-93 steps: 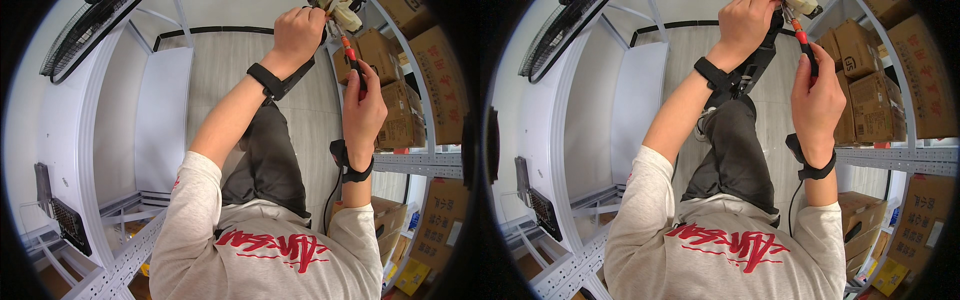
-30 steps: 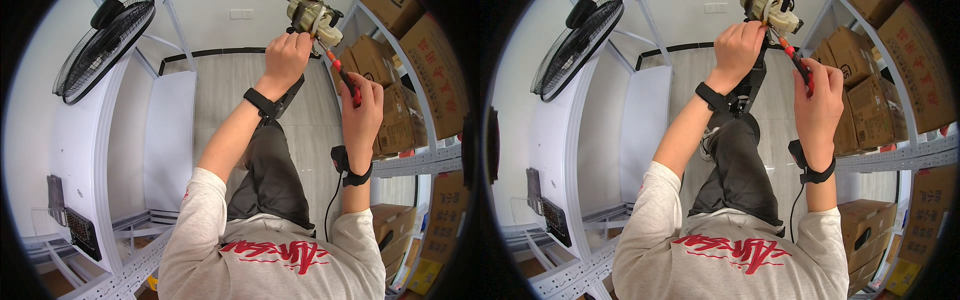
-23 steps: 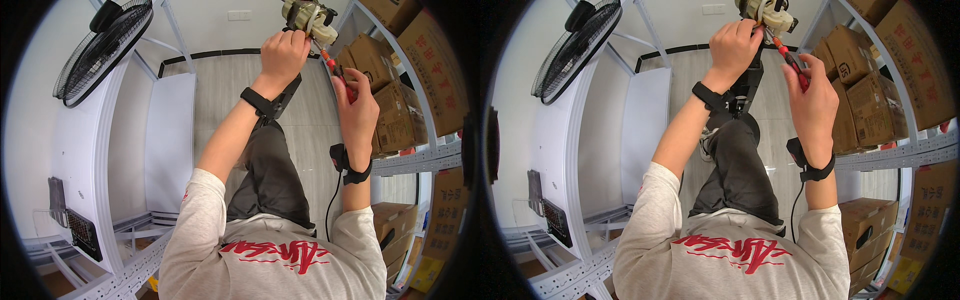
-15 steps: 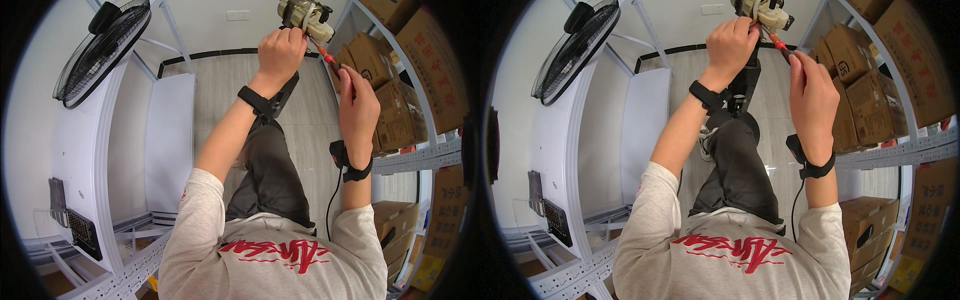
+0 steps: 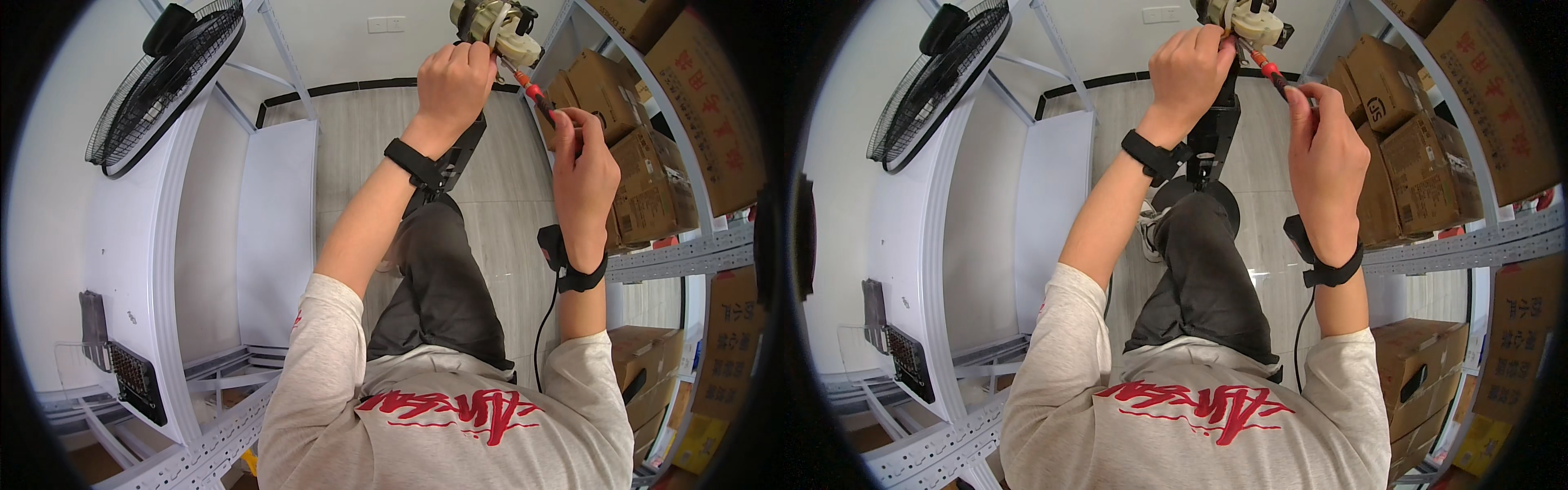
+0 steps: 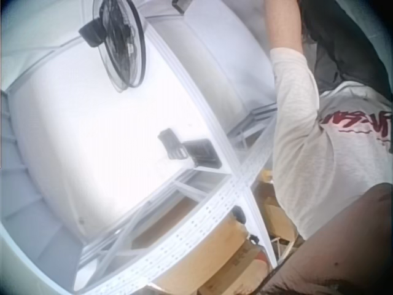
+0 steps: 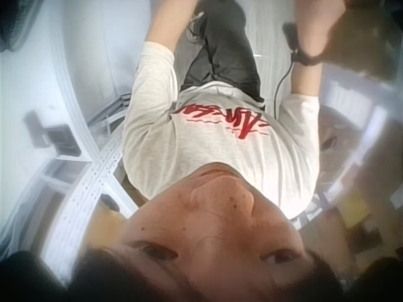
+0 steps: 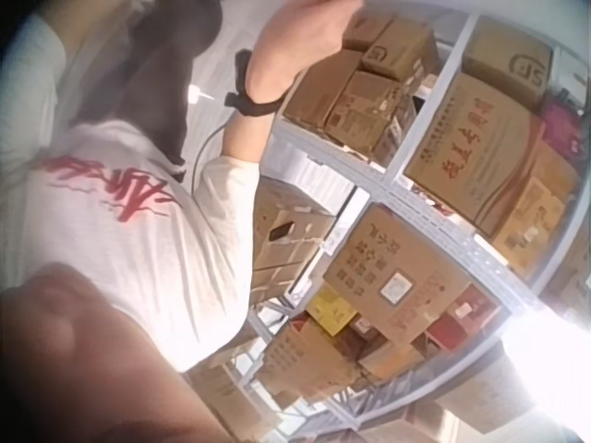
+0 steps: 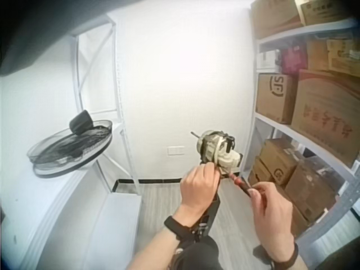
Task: The person uses a screwdriver to tighten screws on a small mechanical component held in a clamp. They repeatedly insert and remove screws, adjust the component, and continue tightening multiple screws throughout the clip.
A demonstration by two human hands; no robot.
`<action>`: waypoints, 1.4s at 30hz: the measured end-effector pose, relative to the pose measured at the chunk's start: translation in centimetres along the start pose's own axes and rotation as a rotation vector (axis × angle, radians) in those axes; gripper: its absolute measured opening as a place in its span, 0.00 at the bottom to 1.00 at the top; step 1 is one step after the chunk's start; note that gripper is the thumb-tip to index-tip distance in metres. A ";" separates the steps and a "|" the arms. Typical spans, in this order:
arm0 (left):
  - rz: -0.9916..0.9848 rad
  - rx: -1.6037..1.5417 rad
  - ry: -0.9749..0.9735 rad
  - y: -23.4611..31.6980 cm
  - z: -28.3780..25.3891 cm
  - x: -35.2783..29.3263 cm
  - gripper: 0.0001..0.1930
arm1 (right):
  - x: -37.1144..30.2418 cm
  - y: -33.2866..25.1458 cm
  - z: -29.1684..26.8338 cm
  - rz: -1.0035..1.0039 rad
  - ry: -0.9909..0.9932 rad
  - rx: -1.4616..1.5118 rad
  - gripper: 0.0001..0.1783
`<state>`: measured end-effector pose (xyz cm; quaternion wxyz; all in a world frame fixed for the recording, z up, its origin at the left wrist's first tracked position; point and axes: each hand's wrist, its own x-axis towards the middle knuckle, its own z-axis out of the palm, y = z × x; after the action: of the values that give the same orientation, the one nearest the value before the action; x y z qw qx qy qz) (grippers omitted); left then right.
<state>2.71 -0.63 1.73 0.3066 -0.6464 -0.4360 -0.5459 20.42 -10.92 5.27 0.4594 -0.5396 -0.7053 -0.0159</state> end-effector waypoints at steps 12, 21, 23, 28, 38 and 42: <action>-0.014 0.005 0.002 0.0 0.0 -0.1 0.09 | 0.2 0.0 -0.3 -0.049 0.034 -0.002 0.13; -0.021 0.012 0.004 -0.1 -0.1 0.0 0.08 | 0.2 0.3 -0.1 -0.076 -0.045 -0.068 0.17; -0.024 0.007 0.002 -0.1 -0.1 0.0 0.08 | 0.3 0.4 -0.3 -0.067 -0.060 -0.135 0.17; -0.028 0.013 -0.021 -0.1 -0.4 -0.1 0.07 | 0.1 -1.5 -0.9 -0.061 -0.006 0.014 0.15; -0.032 0.016 -0.029 -0.3 -0.5 -0.1 0.08 | 0.0 -1.2 -0.8 -0.091 0.011 -0.077 0.15; -0.039 0.009 -0.037 -0.3 -0.7 -0.1 0.08 | -0.1 -1.6 -0.8 -0.117 0.018 -0.017 0.16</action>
<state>2.17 -1.12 1.78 0.2906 -0.6463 -0.4568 -0.5378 19.70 -12.09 6.39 0.4594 -0.5011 -0.7315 -0.0535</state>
